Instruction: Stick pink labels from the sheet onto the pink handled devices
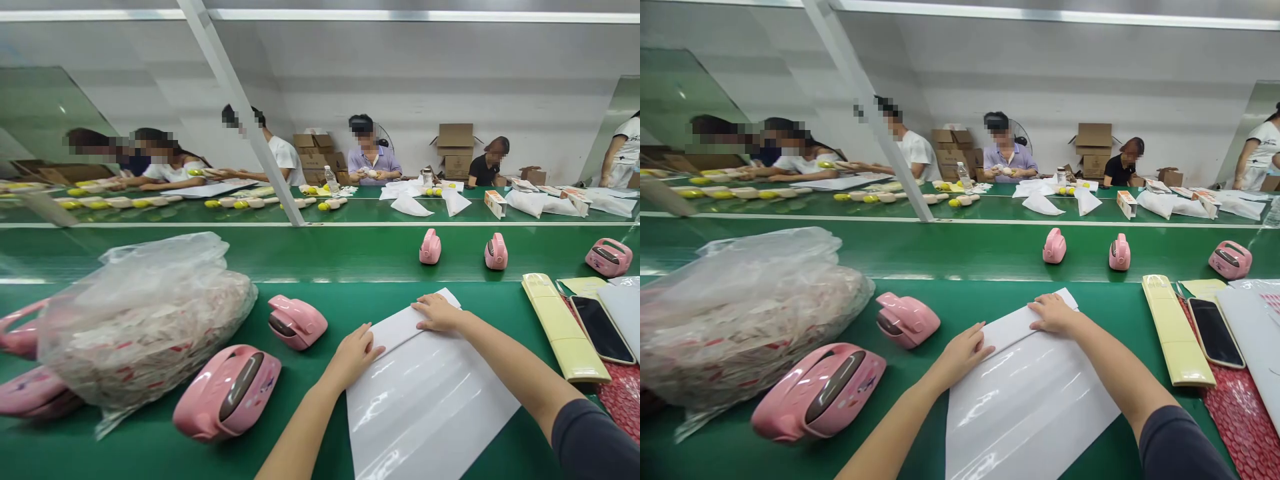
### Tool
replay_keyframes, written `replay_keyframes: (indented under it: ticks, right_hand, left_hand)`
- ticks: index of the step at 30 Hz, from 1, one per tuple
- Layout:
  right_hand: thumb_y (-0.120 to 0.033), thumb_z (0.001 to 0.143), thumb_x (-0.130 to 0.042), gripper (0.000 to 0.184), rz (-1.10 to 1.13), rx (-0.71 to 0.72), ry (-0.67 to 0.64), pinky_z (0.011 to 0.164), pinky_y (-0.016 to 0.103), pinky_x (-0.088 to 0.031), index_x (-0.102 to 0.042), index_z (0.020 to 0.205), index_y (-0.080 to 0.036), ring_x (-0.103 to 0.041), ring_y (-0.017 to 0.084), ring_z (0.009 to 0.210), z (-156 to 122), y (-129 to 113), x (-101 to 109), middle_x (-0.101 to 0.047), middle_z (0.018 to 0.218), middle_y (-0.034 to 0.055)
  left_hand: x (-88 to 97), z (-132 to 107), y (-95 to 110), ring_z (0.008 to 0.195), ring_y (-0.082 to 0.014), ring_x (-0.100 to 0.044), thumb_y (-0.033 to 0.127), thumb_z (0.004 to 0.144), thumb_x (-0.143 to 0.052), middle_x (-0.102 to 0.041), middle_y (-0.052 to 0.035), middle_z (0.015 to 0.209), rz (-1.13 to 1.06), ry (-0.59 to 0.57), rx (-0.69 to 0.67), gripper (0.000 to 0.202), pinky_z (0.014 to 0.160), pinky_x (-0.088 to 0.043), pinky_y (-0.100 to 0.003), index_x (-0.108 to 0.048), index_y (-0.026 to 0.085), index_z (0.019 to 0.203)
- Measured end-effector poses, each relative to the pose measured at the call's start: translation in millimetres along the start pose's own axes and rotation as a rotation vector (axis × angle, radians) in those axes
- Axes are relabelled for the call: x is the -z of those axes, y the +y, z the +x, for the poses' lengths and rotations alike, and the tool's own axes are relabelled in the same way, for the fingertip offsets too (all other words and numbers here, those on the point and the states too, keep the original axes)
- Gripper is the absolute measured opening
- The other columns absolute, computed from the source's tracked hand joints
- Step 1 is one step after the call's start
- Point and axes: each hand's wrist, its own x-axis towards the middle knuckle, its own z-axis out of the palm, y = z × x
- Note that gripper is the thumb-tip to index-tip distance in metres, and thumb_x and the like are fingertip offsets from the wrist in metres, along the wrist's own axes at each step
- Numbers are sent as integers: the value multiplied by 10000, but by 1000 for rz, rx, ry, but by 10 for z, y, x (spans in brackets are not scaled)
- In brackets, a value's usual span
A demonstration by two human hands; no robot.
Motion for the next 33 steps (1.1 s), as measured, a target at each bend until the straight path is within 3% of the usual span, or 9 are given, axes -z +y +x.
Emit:
replay_keyframes:
  ticks: [4, 7, 11, 16, 21, 26, 28, 31, 33]
  right_hand:
    - [-442, 704, -689, 789, -10, -2, -1, 1012, 405, -312, -358, 1362, -159, -446, 269, 1198, 116, -26, 98, -500, 1291, 148]
    - [-375, 675, -727, 697, -55, -29, 50, 954, 417, -353, -458, 1271, -132, -503, 284, 1097, 108, -84, 161, -561, 1157, 159]
    - [-141, 819, -530, 201, -132, -53, 126, 792, 361, -428, -591, 1009, -115, -562, 257, 936, -92, -186, 157, -594, 995, 162]
    - [15, 812, -391, 271, -160, 34, 163, 754, 325, -454, -586, 901, -150, -598, 208, 857, -538, -360, -56, -627, 936, 122]
    - [-54, 822, -464, 188, -127, 137, 169, 929, 349, -423, -587, 939, -136, -517, 216, 1132, -868, -383, -266, -565, 1213, 158]
    - [-285, 786, -631, 215, 61, 223, 66, 964, 336, -397, -597, 929, -128, -504, 221, 1139, -890, -201, -92, -547, 1240, 154]
    - [-377, 746, -673, 304, 114, 178, 27, 908, 339, -427, -600, 925, -143, -532, 228, 1070, -838, -156, 27, -578, 1167, 143]
    - [-422, 659, -739, 578, 83, 66, 6, 895, 363, -418, -536, 1124, -144, -509, 258, 1090, -742, -146, 146, -533, 1198, 160]
    - [-427, 606, -773, 707, -2, 14, -16, 906, 380, -398, -494, 1193, -151, -512, 271, 1080, -691, -173, 175, -546, 1165, 152]
  left_hand:
    - [142, 126, 122, 1089, -264, -539, 318, 702, -588, -585, -148, 1168, 38, -20, 93, 496, 872, -425, -362, -471, 132, 1147]
    - [238, 167, 250, 1054, -297, -542, 169, 665, -588, -598, -173, 1093, 102, -27, 107, 411, 852, -421, -381, -527, 100, 1065]
    - [280, 48, 376, 955, -233, -590, -31, 720, -330, -644, -132, 975, 147, -26, 60, 387, 800, -441, -341, -556, 126, 992]
    - [147, -346, 381, 987, -202, -605, -19, 756, -274, -664, -92, 1039, 128, -46, -41, 440, 821, -473, -327, -570, 174, 1017]
    - [-89, -686, 316, 1239, -229, -437, 133, 791, -397, -517, -98, 1320, -23, 13, -180, 286, 1005, -381, -359, -596, 182, 990]
    - [-38, -628, 328, 1211, -234, -462, 328, 848, -392, -522, -100, 1313, -170, -61, -104, 241, 972, -393, -364, -587, 216, 763]
    - [33, -526, 353, 1189, -230, -477, 290, 815, -436, -540, -90, 1288, -145, -98, -44, 184, 969, -382, -383, -592, 223, 886]
    - [132, -377, 395, 1133, -233, -517, 250, 720, -560, -573, -98, 1225, -112, -120, 3, 477, 933, -404, -369, -482, 197, 1188]
    - [198, -311, 438, 1066, -241, -549, 218, 674, -604, -611, -94, 1129, -71, -140, 9, 510, 888, -426, -352, -502, 172, 1172]
